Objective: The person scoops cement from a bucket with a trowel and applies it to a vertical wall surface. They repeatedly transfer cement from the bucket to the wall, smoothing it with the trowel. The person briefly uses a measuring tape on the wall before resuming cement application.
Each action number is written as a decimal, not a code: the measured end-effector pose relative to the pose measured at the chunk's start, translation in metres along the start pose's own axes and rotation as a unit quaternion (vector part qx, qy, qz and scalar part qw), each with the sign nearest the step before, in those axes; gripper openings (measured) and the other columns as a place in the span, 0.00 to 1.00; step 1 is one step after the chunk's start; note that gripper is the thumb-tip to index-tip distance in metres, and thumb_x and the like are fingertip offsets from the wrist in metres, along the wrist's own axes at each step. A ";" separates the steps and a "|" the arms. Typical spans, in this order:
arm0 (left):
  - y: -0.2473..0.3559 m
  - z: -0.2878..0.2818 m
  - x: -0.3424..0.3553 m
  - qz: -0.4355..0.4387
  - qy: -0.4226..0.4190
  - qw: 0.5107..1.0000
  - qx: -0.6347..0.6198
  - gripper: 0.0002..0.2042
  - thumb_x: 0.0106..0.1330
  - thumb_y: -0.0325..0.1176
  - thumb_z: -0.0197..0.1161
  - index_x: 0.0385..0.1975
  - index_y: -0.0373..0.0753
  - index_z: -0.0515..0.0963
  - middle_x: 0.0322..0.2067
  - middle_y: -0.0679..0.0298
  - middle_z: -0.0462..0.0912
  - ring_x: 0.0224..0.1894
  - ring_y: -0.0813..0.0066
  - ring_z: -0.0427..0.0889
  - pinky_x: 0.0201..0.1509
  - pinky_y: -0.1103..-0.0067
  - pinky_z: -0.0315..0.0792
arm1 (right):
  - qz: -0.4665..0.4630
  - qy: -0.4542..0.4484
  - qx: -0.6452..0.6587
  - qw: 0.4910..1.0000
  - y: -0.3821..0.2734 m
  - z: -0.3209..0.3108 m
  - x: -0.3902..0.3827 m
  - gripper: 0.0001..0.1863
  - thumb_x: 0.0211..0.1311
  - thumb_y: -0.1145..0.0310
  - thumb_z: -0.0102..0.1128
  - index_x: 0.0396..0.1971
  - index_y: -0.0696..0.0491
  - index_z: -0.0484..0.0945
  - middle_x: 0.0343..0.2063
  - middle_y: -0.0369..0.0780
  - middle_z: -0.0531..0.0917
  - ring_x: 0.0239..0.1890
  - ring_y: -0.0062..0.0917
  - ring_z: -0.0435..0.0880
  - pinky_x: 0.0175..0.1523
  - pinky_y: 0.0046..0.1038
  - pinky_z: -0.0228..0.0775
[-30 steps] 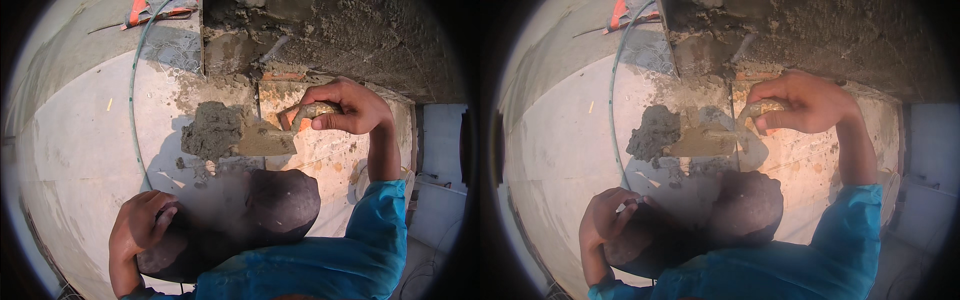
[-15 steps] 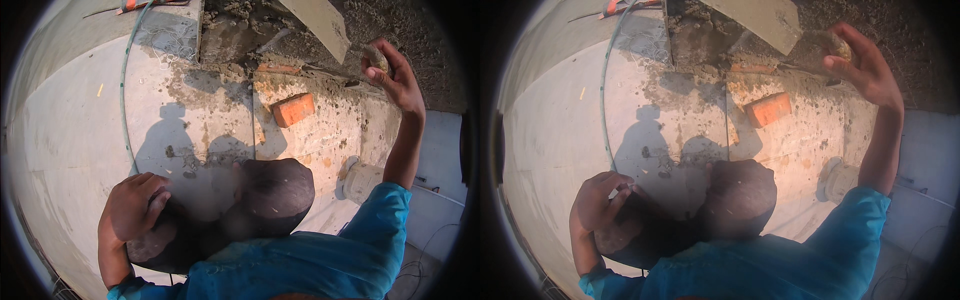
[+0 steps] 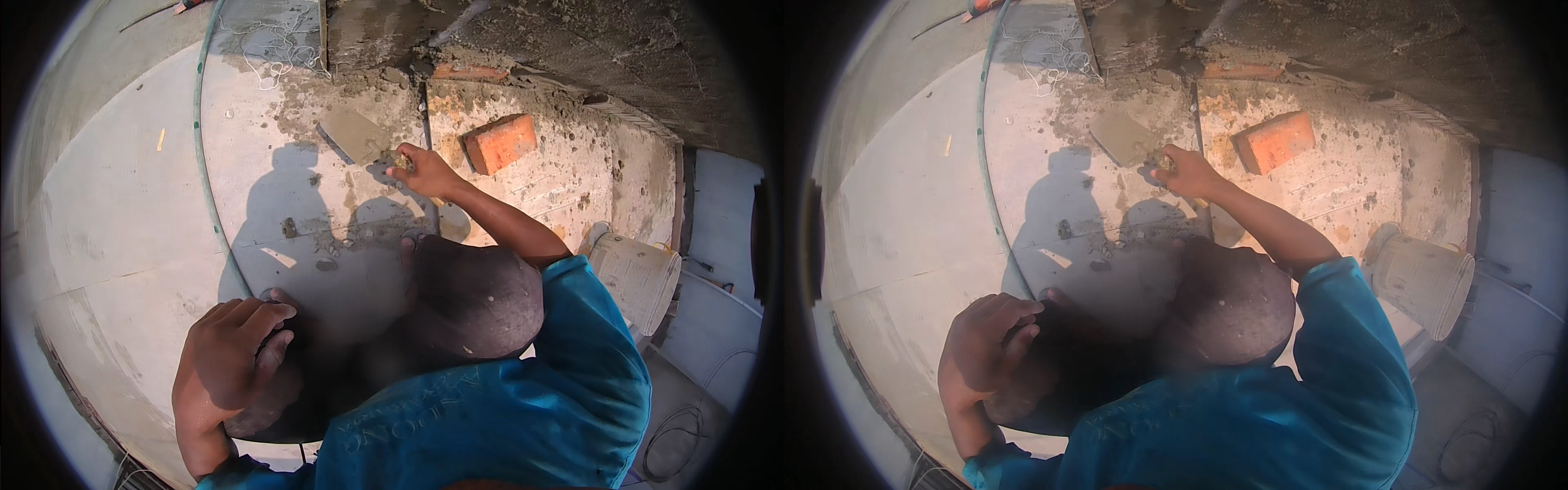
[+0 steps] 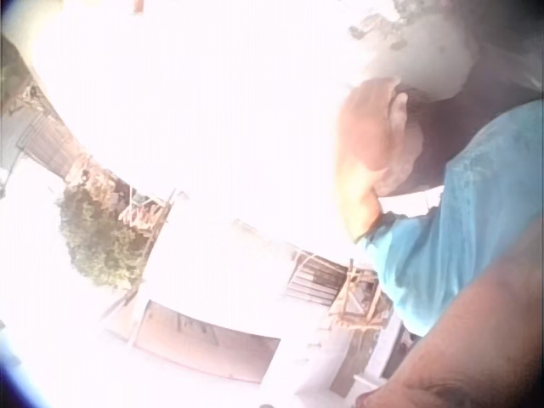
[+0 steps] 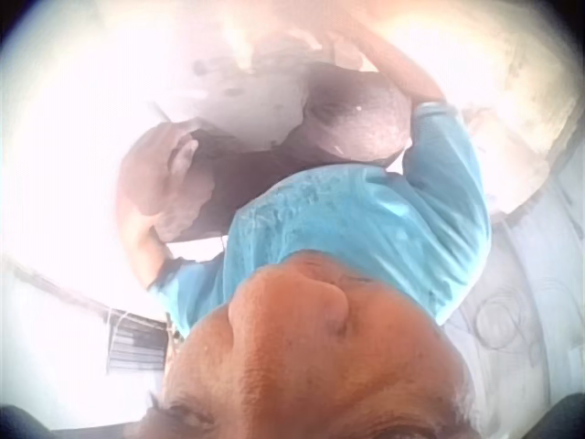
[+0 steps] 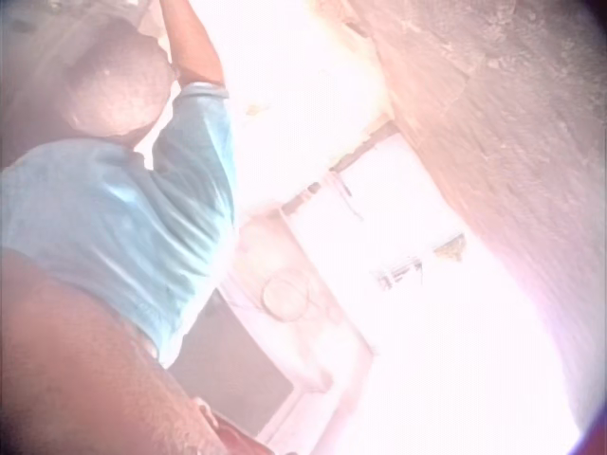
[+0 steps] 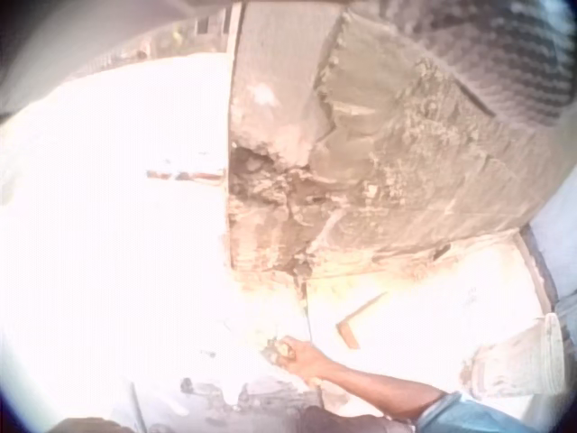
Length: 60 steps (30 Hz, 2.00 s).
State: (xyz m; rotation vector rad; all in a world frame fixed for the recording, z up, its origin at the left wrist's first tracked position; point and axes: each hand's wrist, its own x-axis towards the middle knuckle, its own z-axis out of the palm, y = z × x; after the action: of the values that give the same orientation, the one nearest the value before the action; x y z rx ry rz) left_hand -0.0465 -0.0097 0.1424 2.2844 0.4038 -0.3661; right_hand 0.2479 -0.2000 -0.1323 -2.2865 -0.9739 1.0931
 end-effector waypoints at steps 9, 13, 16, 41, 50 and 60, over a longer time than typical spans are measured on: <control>0.000 0.002 -0.005 -0.031 -0.013 0.999 0.019 0.12 0.53 0.21 0.67 0.39 0.33 0.80 0.30 0.53 0.83 0.34 0.53 0.83 0.40 0.67 0.75 | -0.034 -0.011 0.020 0.999 -0.037 0.080 0.084 0.31 0.67 0.52 0.55 0.59 0.62 0.68 0.40 0.58 0.83 0.48 0.52 0.82 0.54 0.46 0.72; -0.004 0.001 -0.006 -0.029 -0.017 0.999 0.016 0.12 0.52 0.21 0.67 0.38 0.33 0.80 0.30 0.53 0.83 0.34 0.53 0.83 0.39 0.68 0.76 | 0.057 0.113 0.080 0.989 -0.007 0.052 0.084 0.29 0.66 0.53 0.55 0.56 0.62 0.69 0.41 0.58 0.83 0.49 0.52 0.81 0.54 0.45 0.71; -0.004 0.002 -0.006 -0.026 -0.020 0.999 0.016 0.13 0.51 0.20 0.68 0.38 0.33 0.80 0.30 0.53 0.83 0.34 0.53 0.83 0.39 0.68 0.76 | 0.183 0.090 0.233 0.951 0.005 0.021 0.065 0.29 0.66 0.52 0.55 0.56 0.61 0.69 0.43 0.58 0.82 0.51 0.52 0.80 0.55 0.44 0.71; -0.006 -0.001 -0.005 0.050 0.005 0.999 0.016 0.11 0.56 0.25 0.66 0.39 0.38 0.81 0.29 0.57 0.82 0.31 0.55 0.80 0.35 0.67 0.73 | -0.115 0.236 -0.138 0.955 -0.054 -0.119 -0.062 0.22 0.59 0.56 0.67 0.47 0.57 0.79 0.43 0.50 0.84 0.43 0.46 0.84 0.44 0.43 0.76; -0.008 0.001 -0.002 0.024 0.028 0.999 0.022 0.10 0.59 0.24 0.65 0.40 0.40 0.81 0.31 0.57 0.84 0.36 0.56 0.83 0.40 0.69 0.77 | -0.251 -0.122 -0.051 0.959 -0.158 -0.257 -0.120 0.20 0.62 0.54 0.68 0.39 0.57 0.81 0.25 0.37 0.81 0.20 0.22 0.78 0.25 0.26 0.68; -0.010 -0.002 -0.007 -0.004 0.028 1.000 -0.009 0.08 0.61 0.26 0.65 0.40 0.36 0.81 0.35 0.54 0.85 0.39 0.54 0.85 0.43 0.69 0.77 | -0.341 0.215 0.019 0.915 -0.156 -0.372 -0.152 0.20 0.74 0.54 0.52 0.48 0.57 0.78 0.24 0.33 0.75 0.21 0.12 0.71 0.28 0.20 0.68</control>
State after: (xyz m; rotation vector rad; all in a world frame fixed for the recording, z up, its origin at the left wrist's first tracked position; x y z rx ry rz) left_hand -0.0564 -0.0033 0.1398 2.2803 0.4429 -0.3031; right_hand 0.4123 -0.2369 0.2644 -1.7916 -1.3751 0.2959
